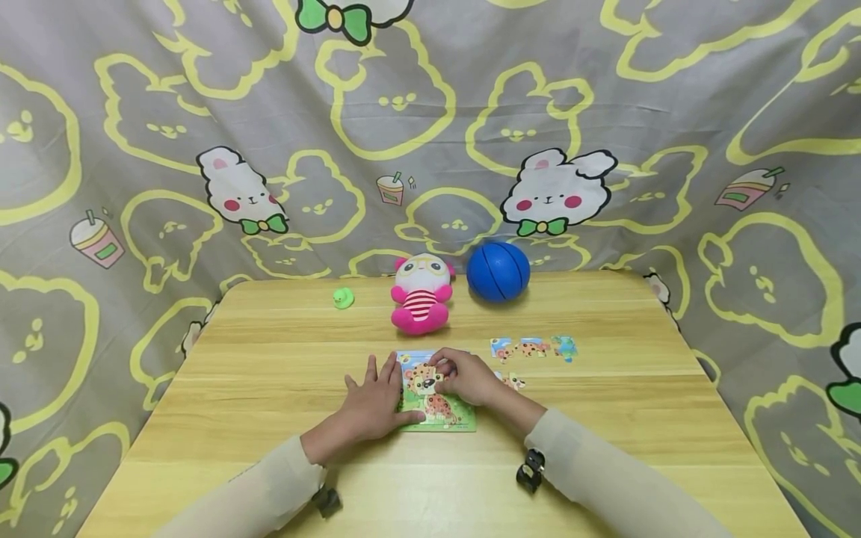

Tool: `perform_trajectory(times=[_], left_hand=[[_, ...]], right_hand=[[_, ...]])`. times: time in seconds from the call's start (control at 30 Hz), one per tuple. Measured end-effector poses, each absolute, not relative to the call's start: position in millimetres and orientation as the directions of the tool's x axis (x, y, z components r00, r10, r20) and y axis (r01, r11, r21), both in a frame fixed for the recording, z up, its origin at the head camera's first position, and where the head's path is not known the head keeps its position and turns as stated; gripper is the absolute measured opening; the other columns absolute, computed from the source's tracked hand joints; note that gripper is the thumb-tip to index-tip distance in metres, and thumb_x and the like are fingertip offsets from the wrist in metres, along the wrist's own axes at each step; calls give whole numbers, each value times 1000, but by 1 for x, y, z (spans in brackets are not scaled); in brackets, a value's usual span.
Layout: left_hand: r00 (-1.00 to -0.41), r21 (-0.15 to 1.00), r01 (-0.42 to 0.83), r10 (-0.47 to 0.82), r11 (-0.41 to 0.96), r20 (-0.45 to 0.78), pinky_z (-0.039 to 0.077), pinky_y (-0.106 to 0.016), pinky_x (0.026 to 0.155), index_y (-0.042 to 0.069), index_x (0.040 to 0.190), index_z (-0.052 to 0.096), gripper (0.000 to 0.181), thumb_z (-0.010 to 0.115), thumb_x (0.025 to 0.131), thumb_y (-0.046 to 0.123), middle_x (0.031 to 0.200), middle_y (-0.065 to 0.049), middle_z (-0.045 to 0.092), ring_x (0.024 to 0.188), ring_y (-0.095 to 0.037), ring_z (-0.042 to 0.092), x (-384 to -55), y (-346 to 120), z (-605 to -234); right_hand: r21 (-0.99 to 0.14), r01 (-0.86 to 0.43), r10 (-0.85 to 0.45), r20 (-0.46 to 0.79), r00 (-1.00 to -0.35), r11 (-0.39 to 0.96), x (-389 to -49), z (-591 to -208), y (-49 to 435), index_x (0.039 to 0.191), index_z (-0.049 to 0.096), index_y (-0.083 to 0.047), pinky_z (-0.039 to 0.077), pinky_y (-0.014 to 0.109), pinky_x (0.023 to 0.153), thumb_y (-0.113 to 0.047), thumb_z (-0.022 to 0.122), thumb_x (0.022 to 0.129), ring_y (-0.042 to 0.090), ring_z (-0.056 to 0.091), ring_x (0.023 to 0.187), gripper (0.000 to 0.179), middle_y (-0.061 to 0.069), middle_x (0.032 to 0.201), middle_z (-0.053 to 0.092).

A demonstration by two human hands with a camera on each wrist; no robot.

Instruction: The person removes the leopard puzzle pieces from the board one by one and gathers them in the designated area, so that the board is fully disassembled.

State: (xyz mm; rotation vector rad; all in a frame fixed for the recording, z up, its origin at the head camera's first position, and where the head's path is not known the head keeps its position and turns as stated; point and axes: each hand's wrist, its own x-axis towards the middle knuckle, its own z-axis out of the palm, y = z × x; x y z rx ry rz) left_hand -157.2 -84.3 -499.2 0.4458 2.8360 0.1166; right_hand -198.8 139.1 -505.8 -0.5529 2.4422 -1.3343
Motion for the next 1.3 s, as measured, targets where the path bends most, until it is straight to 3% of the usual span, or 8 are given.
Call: perform_trajectory(times=[0.53,0.87,1.3], left_hand=[[-919,114,283,304,952,-251,23,-86,102,1,162,28,117,54,84,84,173,-15,13,153,-53,11,-156,-83,-497],[-922,127,283,306,951,-238,22,-86,103,2,163,25,118,53,84,85,173,-14,11,154,-53,9,-155,-85,-501],[-921,201,270,313,942,-231,18,-86,105,2,162,27,112,56,87,80,172,-13,15,154,-52,10,-156,-88,-497]], right_hand=[[-912,-118,-493,-99,-865,392,-196,-505,140,119,63,-6,47,24,66,1,73,92,12,54,68,30,2,82,62],[-943,-65,-497,-112,-860,325,-197,-506,145,124,61,1,44,23,62,-1,71,95,15,55,71,31,9,84,68],[-929,-80,-482,-112,-869,361,-197,-508,146,121,65,-5,47,25,66,-2,73,94,16,57,73,29,2,84,67]])
